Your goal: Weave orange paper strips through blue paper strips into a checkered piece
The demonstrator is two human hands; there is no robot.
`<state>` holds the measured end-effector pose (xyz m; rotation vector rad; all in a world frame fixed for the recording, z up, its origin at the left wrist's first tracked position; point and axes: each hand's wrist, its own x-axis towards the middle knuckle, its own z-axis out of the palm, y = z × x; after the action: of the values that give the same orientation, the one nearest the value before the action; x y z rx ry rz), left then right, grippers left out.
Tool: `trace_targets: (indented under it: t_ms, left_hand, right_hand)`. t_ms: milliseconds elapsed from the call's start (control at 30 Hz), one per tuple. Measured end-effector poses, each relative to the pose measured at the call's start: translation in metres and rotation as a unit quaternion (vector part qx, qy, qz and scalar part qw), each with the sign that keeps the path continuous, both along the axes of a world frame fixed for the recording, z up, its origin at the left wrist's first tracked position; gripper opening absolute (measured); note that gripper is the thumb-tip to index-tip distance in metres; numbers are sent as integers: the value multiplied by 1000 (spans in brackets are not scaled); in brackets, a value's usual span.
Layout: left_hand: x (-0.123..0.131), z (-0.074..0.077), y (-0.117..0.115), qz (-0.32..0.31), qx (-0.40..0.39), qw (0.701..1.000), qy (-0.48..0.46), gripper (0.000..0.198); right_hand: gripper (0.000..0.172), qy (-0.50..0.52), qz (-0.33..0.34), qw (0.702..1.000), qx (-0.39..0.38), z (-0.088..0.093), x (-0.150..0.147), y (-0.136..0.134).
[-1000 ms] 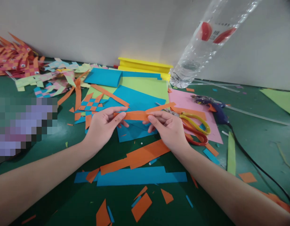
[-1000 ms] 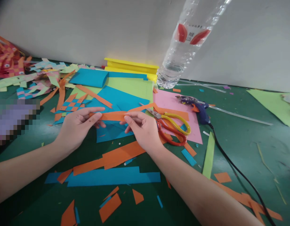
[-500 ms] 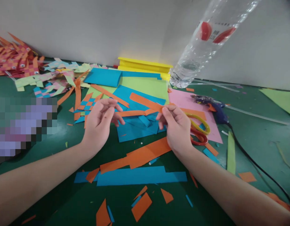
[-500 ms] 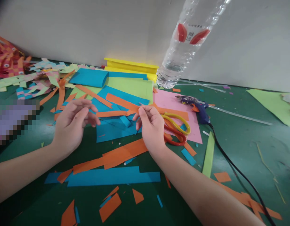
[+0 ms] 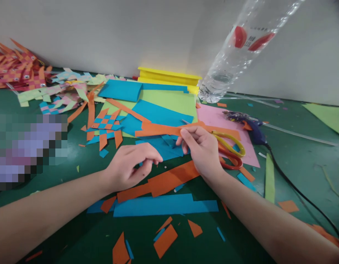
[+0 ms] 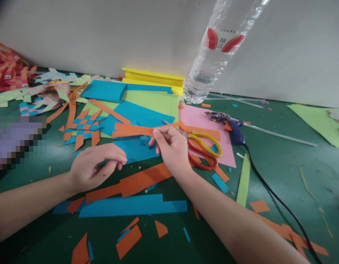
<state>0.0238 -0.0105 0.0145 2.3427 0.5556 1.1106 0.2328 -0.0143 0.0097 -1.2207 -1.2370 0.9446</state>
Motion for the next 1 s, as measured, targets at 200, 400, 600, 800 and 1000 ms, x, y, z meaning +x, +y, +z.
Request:
trace_targets:
  t_ms: [200, 400, 600, 800, 1000]
  left_hand:
    - [0, -2, -1, -24, 75, 996, 51, 26]
    - [-1, -3, -1, -28, 91, 994, 59, 27]
    - [0, -3, -4, -36, 163, 981, 99, 21]
    - [3, -4, -6, -16, 184, 970, 159, 15]
    - [3, -6, 0, -1, 109, 981, 161, 25]
  right_hand:
    - [19, -67, 48, 996, -34, 5, -3, -5]
    - [26, -78, 68, 994, -31, 6, -7, -8]
    - [28, -79, 85, 993, -34, 4, -6, -8]
    - [35, -103, 82, 991, -37, 3, -3, -7]
    - [44, -83, 56, 994, -44, 4, -2, -3]
